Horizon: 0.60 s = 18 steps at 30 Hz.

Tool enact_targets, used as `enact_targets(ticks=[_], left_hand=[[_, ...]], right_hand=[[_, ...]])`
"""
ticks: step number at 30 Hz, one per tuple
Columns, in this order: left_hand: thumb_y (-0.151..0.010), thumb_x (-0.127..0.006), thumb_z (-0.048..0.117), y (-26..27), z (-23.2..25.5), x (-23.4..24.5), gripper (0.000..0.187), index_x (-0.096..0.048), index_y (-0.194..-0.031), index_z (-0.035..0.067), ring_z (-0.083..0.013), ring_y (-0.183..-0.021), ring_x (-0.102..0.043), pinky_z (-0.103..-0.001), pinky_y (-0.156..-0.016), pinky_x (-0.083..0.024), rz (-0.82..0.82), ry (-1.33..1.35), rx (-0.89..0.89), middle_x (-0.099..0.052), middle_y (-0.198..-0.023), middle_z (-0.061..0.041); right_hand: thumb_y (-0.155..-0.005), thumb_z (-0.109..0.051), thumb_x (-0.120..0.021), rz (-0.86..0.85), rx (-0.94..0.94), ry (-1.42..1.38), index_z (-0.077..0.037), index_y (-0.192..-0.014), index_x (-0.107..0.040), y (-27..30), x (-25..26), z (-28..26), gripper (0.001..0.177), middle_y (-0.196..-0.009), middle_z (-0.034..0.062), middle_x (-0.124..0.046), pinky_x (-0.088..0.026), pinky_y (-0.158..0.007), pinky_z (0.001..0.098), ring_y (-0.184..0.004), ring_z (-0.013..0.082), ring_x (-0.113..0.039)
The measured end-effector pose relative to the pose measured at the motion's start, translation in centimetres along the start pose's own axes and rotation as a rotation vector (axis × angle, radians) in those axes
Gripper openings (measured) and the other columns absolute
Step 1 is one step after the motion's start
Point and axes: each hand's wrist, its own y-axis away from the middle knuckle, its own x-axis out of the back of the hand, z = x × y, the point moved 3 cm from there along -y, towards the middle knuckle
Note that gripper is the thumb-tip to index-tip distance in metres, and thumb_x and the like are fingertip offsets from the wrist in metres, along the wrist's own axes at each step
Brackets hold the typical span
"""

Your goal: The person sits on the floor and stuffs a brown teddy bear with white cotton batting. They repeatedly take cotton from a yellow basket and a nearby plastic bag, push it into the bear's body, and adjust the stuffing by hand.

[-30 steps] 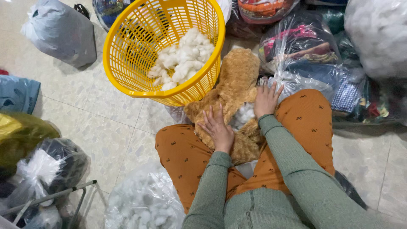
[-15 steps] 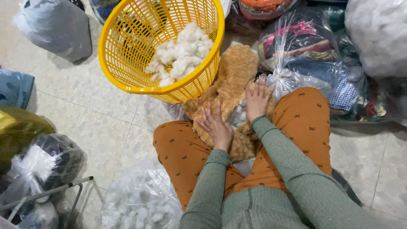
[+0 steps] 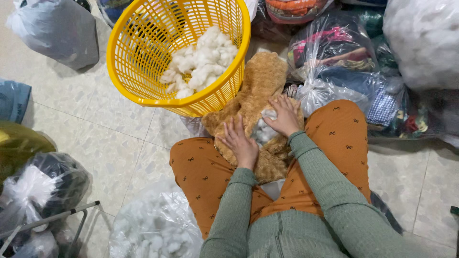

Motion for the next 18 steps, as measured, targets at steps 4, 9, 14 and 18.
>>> enact_targets(ticks=[4, 9, 14, 18], left_hand=[[-0.075, -0.069, -0.002, 0.4, 0.1, 0.1, 0.099, -0.025, -0.161, 0.024, -0.0332, -0.158, 0.0, -0.065, -0.121, 0.017, 0.018, -0.018, -0.03, -0.018, -0.168, -0.01], [-0.074, -0.069, -0.001, 0.3, 0.2, 0.4, 0.098, -0.026, -0.16, 0.024, -0.0335, -0.157, -0.001, -0.065, -0.121, 0.016, -0.01, -0.027, -0.021, -0.018, -0.167, -0.01], [-0.076, -0.067, -0.003, 0.3, 0.4, 0.5, 0.094, -0.031, -0.159, 0.022, -0.0339, -0.157, -0.001, -0.064, -0.122, 0.014, -0.002, -0.006, -0.005, -0.021, -0.166, -0.012], [-0.076, -0.067, -0.002, 0.3, 0.1, 0.5, 0.091, -0.033, -0.157, 0.021, -0.0339, -0.157, -0.002, -0.064, -0.123, 0.012, 0.003, 0.042, 0.03, -0.022, -0.163, -0.014]], right_hand=[[-0.081, -0.028, -0.076, 0.07, -0.063, 0.102, -0.016, -0.119, -0.071, 0.2, -1.1, 1.1, 0.04, -0.152, 0.0101, -0.05, 0.007, -0.122, 0.0659, -0.151, 0.0324, -0.028], [-0.086, -0.007, -0.067, 0.233, -0.033, 0.196, -0.019, -0.112, -0.072, 0.2, -3.1, 3.3, 0.029, -0.147, 0.0016, -0.062, -0.002, -0.136, 0.0602, -0.153, 0.0258, -0.04], [-0.075, -0.01, -0.069, 0.133, -0.004, 0.028, -0.019, -0.119, -0.072, 0.3, -1.1, 1.3, 0.045, -0.153, 0.0132, -0.051, 0.01, -0.12, 0.0695, -0.151, 0.0358, -0.03], [-0.069, -0.03, -0.08, 0.002, 0.047, 0.033, -0.022, -0.141, -0.054, 1.6, 0.5, -2.3, 0.077, -0.159, 0.0191, -0.034, 0.013, -0.114, 0.0705, -0.153, 0.0379, -0.017]])
